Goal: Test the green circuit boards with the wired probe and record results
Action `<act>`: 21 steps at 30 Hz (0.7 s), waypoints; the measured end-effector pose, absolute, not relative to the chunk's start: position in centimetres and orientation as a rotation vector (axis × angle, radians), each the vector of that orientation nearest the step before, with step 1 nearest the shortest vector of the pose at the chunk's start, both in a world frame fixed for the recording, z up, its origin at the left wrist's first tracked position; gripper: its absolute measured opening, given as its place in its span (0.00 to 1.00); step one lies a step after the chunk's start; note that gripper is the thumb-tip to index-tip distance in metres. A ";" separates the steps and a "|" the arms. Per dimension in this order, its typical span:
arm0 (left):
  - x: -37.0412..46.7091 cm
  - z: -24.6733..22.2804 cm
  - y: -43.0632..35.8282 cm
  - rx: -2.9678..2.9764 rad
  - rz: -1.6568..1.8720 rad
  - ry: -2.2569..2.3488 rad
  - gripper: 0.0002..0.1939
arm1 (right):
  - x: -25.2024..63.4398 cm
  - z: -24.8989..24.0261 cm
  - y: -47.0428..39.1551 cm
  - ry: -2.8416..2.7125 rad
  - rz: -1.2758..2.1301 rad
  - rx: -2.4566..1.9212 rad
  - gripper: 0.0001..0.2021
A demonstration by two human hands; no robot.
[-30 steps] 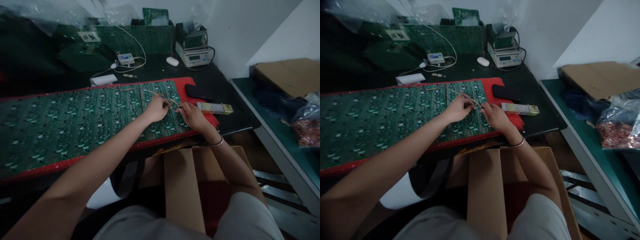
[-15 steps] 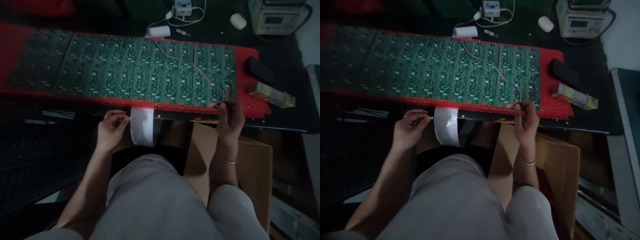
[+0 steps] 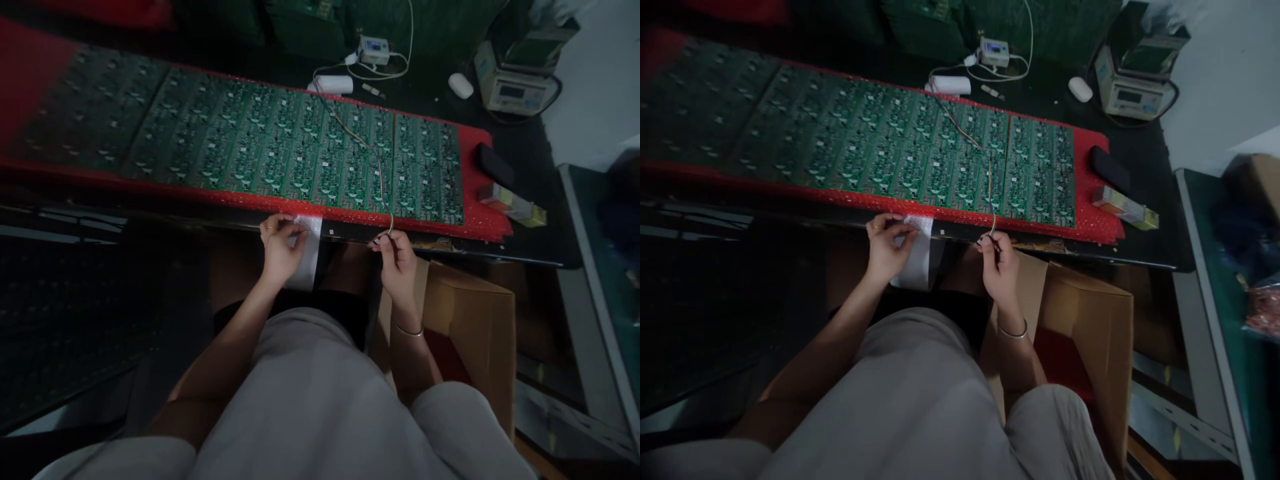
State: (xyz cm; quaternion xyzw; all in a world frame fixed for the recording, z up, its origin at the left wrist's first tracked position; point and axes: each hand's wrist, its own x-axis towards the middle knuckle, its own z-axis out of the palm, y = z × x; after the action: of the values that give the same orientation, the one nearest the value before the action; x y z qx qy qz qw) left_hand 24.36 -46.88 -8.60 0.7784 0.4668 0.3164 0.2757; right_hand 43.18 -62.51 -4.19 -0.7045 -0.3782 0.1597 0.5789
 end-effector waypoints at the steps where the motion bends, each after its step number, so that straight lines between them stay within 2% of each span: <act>1: 24.4 -8.7 -46.9 2.090 0.853 1.257 0.05 | 43.2 -4.2 -62.6 -0.878 0.374 -1.651 0.14; 9: 24.7 -8.6 -47.3 2.154 0.844 1.339 0.05 | 43.4 -4.1 -62.5 -0.879 0.375 -1.665 0.15; 15: 23.4 -9.0 -49.0 2.401 0.699 1.162 0.17 | 43.4 -3.6 -62.9 -0.874 0.341 -1.690 0.16; 21: 22.7 -9.1 -49.2 2.534 0.701 1.076 0.19 | 46.6 -1.3 -61.4 -1.179 0.336 -1.698 0.16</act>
State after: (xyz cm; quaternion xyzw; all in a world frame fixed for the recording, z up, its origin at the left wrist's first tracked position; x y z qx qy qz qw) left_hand 22.67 -49.15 -9.15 0.8820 0.3744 0.2439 0.1497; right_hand 46.63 -61.37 -1.34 -0.7020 -0.4877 0.1389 0.5001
